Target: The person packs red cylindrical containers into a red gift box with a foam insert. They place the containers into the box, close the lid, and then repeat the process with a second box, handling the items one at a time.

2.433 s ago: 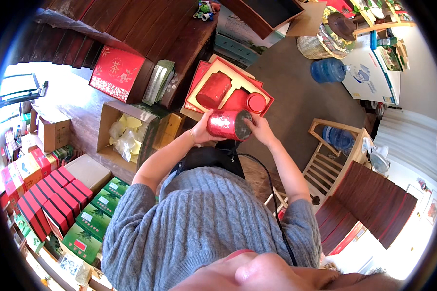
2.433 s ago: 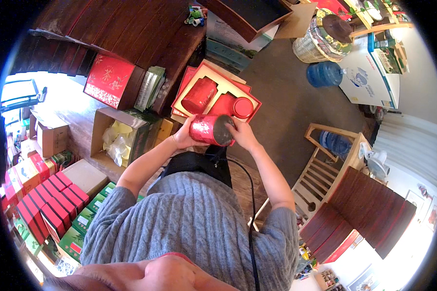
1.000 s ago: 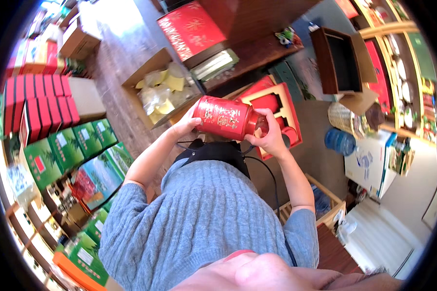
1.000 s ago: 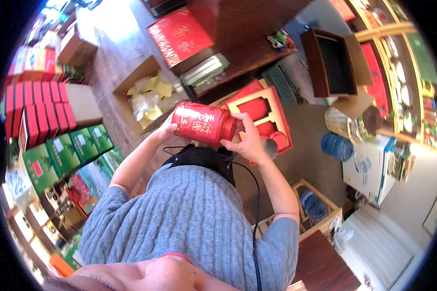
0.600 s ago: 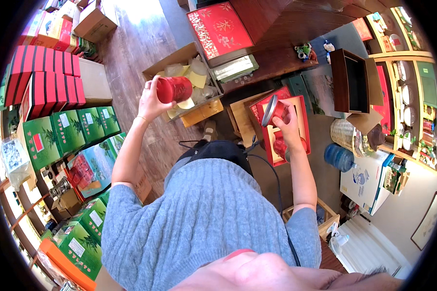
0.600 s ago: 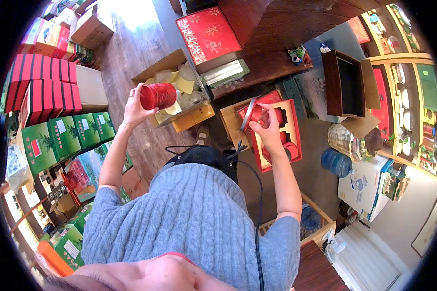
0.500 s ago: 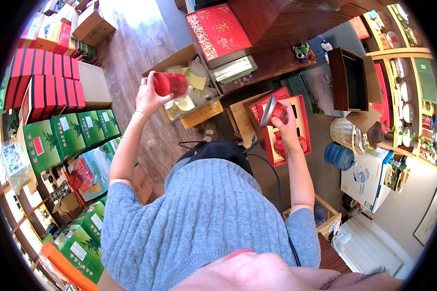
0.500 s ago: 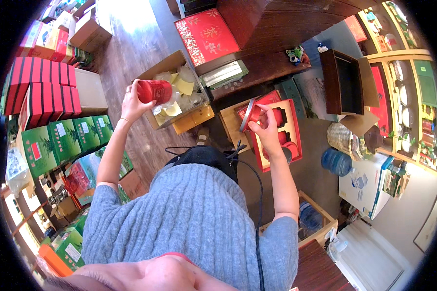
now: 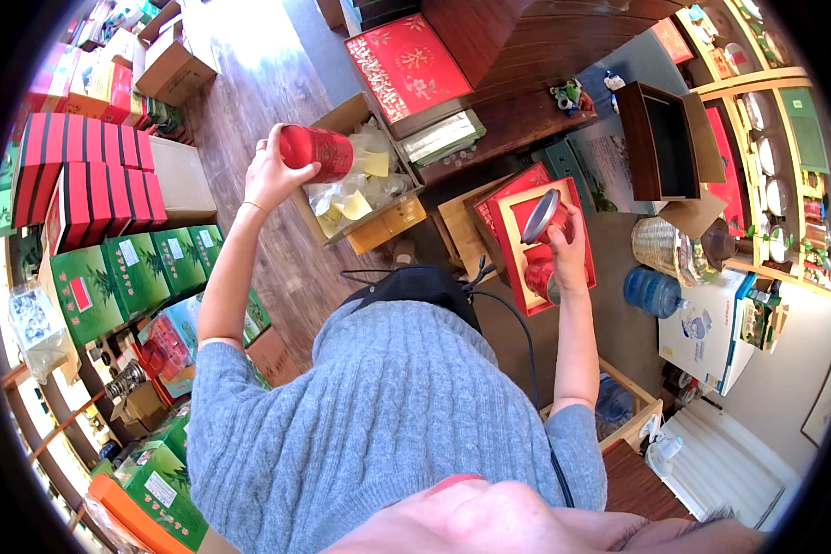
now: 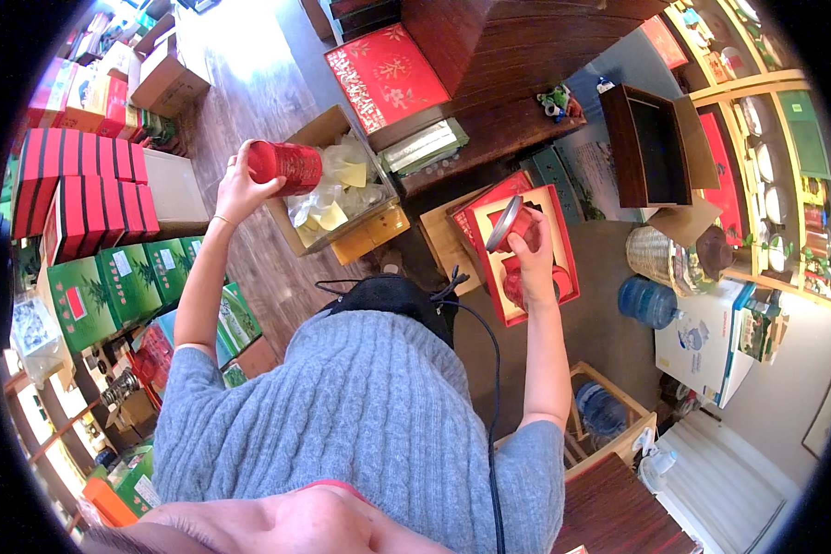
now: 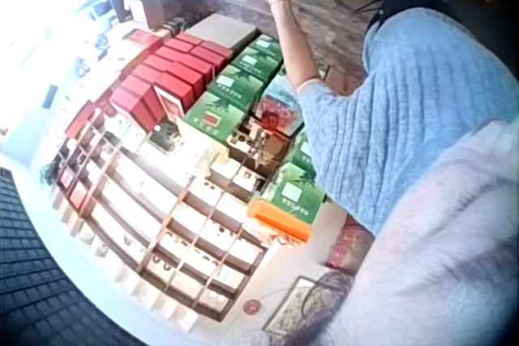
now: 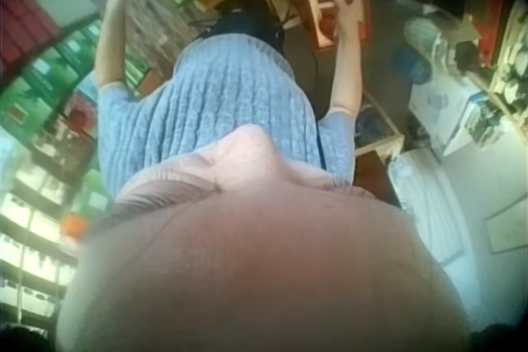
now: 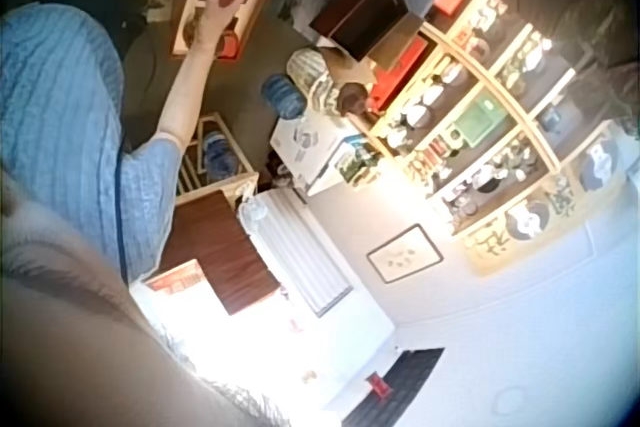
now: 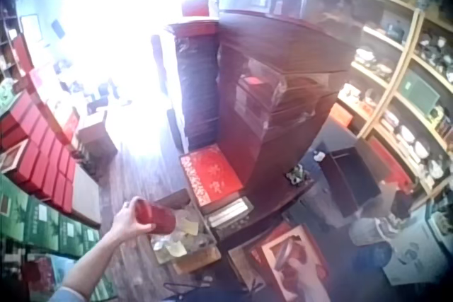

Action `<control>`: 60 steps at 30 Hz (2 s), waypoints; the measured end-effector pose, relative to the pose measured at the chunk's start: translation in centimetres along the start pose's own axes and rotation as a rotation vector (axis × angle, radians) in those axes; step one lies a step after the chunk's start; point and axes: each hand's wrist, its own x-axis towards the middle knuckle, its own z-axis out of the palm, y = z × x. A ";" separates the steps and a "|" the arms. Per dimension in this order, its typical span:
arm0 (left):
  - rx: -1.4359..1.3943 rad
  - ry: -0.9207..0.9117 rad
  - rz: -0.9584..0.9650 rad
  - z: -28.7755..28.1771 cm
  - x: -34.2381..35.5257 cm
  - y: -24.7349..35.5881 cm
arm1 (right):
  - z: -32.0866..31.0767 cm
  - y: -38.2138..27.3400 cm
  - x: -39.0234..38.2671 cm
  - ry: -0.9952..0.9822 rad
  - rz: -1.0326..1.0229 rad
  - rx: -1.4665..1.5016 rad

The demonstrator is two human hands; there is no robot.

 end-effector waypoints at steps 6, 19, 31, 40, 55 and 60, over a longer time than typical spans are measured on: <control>-1.630 -0.612 -0.125 5.1 0.6 -5.8 | -3.3 1.1 0.3 0.103 0.015 0.026; -2.017 -1.325 -0.433 18.8 -6.0 14.9 | -16.7 9.0 4.7 -0.025 0.028 -1.395; -1.764 -1.522 -0.704 29.3 -8.6 21.9 | -16.3 8.7 4.9 0.035 0.014 -0.849; -1.229 -1.286 -0.585 32.1 -9.5 23.4 | -14.8 7.7 3.8 -0.182 0.180 -0.858; -1.120 -0.687 -0.192 23.7 0.3 11.3 | -12.6 11.6 5.4 0.059 0.492 -1.109; -0.690 -0.346 0.103 23.4 5.1 4.3 | -11.5 11.4 5.3 0.222 0.481 -1.170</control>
